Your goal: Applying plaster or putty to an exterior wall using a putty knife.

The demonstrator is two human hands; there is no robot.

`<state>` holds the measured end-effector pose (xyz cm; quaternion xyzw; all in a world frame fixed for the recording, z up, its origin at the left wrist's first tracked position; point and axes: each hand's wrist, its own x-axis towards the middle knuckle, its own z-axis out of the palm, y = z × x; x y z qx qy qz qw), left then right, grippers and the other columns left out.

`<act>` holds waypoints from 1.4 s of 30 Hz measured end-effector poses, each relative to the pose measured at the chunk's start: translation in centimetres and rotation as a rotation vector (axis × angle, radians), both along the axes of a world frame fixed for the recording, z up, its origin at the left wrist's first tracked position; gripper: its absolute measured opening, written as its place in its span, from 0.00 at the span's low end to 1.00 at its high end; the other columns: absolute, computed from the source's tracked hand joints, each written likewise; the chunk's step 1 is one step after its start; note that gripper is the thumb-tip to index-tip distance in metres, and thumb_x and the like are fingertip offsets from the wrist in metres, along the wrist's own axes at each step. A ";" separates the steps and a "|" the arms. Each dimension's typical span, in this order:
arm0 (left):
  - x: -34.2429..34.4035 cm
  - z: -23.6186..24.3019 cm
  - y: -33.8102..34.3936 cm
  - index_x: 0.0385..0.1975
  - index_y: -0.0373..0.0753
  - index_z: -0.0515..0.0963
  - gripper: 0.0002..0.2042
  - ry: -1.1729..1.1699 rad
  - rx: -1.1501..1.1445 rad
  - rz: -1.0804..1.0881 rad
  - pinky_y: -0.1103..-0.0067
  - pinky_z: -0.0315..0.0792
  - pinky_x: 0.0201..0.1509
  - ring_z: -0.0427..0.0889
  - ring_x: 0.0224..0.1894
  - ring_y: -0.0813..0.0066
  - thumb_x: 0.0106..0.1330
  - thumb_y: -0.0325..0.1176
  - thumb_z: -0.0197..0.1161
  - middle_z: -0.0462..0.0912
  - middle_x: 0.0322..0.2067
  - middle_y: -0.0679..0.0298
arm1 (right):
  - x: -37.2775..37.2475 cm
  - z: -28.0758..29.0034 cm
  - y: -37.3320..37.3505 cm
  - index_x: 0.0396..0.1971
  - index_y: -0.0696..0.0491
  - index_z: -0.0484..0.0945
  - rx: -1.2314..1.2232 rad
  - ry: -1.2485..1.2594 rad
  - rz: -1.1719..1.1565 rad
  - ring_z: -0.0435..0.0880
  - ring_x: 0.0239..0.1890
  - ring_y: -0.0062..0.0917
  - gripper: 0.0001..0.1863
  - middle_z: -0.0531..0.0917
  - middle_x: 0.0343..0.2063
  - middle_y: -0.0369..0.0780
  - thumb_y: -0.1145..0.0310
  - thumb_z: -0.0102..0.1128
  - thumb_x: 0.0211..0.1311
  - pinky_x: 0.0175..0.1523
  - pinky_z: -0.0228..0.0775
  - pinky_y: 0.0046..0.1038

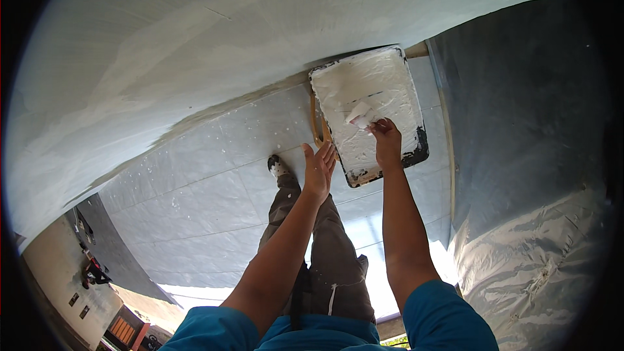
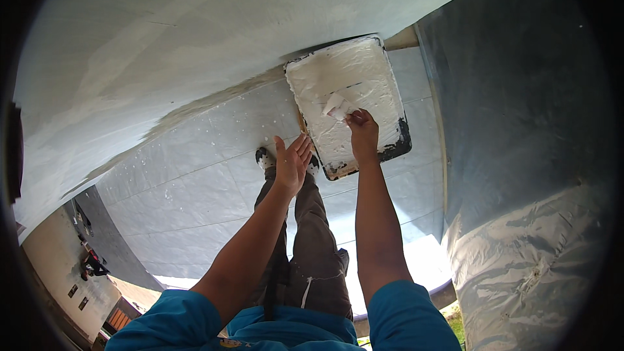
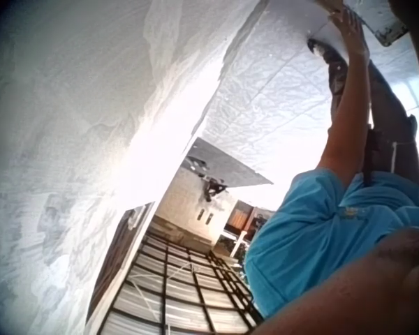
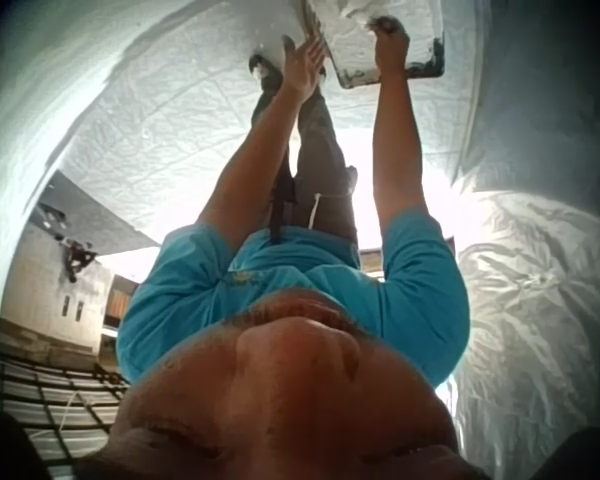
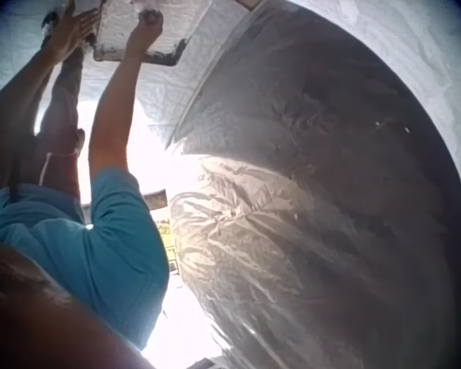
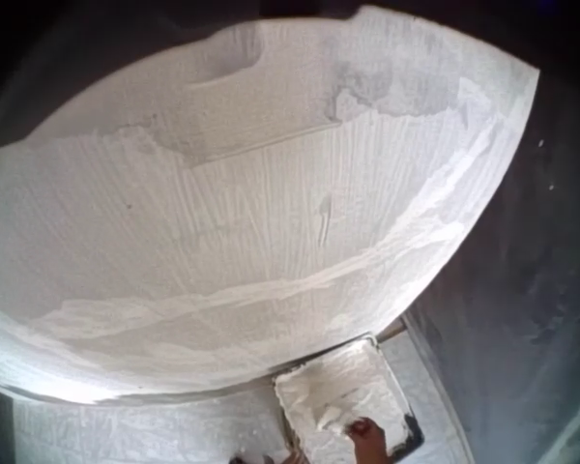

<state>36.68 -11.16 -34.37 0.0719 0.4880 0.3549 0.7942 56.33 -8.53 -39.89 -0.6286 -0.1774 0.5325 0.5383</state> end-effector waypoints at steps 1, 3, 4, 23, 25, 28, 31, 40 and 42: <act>0.1 0.0 0.0 0.70 0.26 0.46 0.54 -0.002 0.000 0.000 0.68 0.38 0.77 0.46 0.75 0.58 0.62 0.76 0.24 0.47 0.72 0.46 | 0.1 -0.1 0.0 0.49 0.61 0.76 0.000 -0.002 0.000 0.80 0.42 0.20 0.16 0.83 0.40 0.39 0.81 0.62 0.61 0.50 0.72 0.21; 0.0 0.0 0.0 0.70 0.26 0.46 0.54 -0.017 0.002 0.020 0.68 0.38 0.77 0.45 0.76 0.57 0.62 0.76 0.24 0.46 0.73 0.46 | 0.0 0.1 0.3 0.48 0.61 0.76 -0.051 -0.093 0.055 0.80 0.42 0.20 0.15 0.83 0.41 0.39 0.81 0.62 0.61 0.51 0.71 0.21; 0.0 0.0 -0.1 0.70 0.26 0.46 0.54 -0.017 0.002 0.020 0.68 0.38 0.77 0.45 0.76 0.57 0.62 0.76 0.24 0.46 0.73 0.46 | 0.0 0.3 0.3 0.48 0.61 0.76 -0.051 -0.094 0.055 0.80 0.42 0.20 0.15 0.83 0.41 0.39 0.81 0.62 0.61 0.51 0.71 0.21; 0.0 0.2 -0.1 0.71 0.27 0.46 0.54 -0.030 -0.002 0.032 0.68 0.37 0.77 0.45 0.76 0.58 0.62 0.77 0.25 0.46 0.73 0.47 | -1.9 1.5 0.2 0.46 0.62 0.77 -0.018 -0.074 -0.034 0.81 0.42 0.22 0.14 0.83 0.39 0.40 0.79 0.63 0.60 0.51 0.73 0.24; 0.2 0.1 -0.2 0.71 0.27 0.46 0.54 -0.037 -0.002 0.030 0.69 0.37 0.77 0.45 0.76 0.58 0.62 0.77 0.25 0.46 0.73 0.47 | -1.4 1.0 -0.4 0.46 0.61 0.76 0.034 0.064 -0.106 0.81 0.43 0.24 0.14 0.82 0.40 0.41 0.80 0.62 0.60 0.52 0.74 0.25; -0.1 0.0 -0.3 0.71 0.27 0.46 0.54 -0.031 -0.004 0.028 0.68 0.37 0.77 0.45 0.76 0.58 0.62 0.77 0.24 0.46 0.73 0.47 | -1.8 1.7 -0.7 0.48 0.60 0.74 0.034 0.324 -0.174 0.81 0.46 0.29 0.15 0.81 0.43 0.42 0.80 0.60 0.59 0.55 0.74 0.30; -0.5 -0.1 -0.4 0.71 0.27 0.46 0.54 -0.030 0.000 0.022 0.68 0.37 0.77 0.45 0.76 0.58 0.62 0.77 0.24 0.46 0.73 0.47 | -2.4 2.7 -0.8 0.51 0.59 0.72 0.098 0.538 -0.243 0.80 0.50 0.32 0.17 0.80 0.46 0.43 0.80 0.56 0.61 0.58 0.73 0.34; -0.2 0.1 -0.4 0.71 0.28 0.47 0.54 -0.032 -0.014 0.011 0.68 0.36 0.77 0.45 0.76 0.58 0.62 0.76 0.23 0.47 0.73 0.47 | -1.6 2.7 -1.2 0.57 0.54 0.69 0.130 0.743 -0.312 0.78 0.56 0.35 0.22 0.78 0.53 0.42 0.79 0.52 0.61 0.62 0.71 0.41; -0.3 0.1 -0.4 0.71 0.28 0.47 0.53 -0.031 -0.009 0.008 0.68 0.36 0.77 0.45 0.76 0.58 0.62 0.76 0.23 0.47 0.73 0.47 | -1.5 3.0 -1.1 0.57 0.53 0.69 0.121 0.742 -0.295 0.77 0.57 0.35 0.22 0.78 0.54 0.42 0.78 0.51 0.61 0.62 0.71 0.41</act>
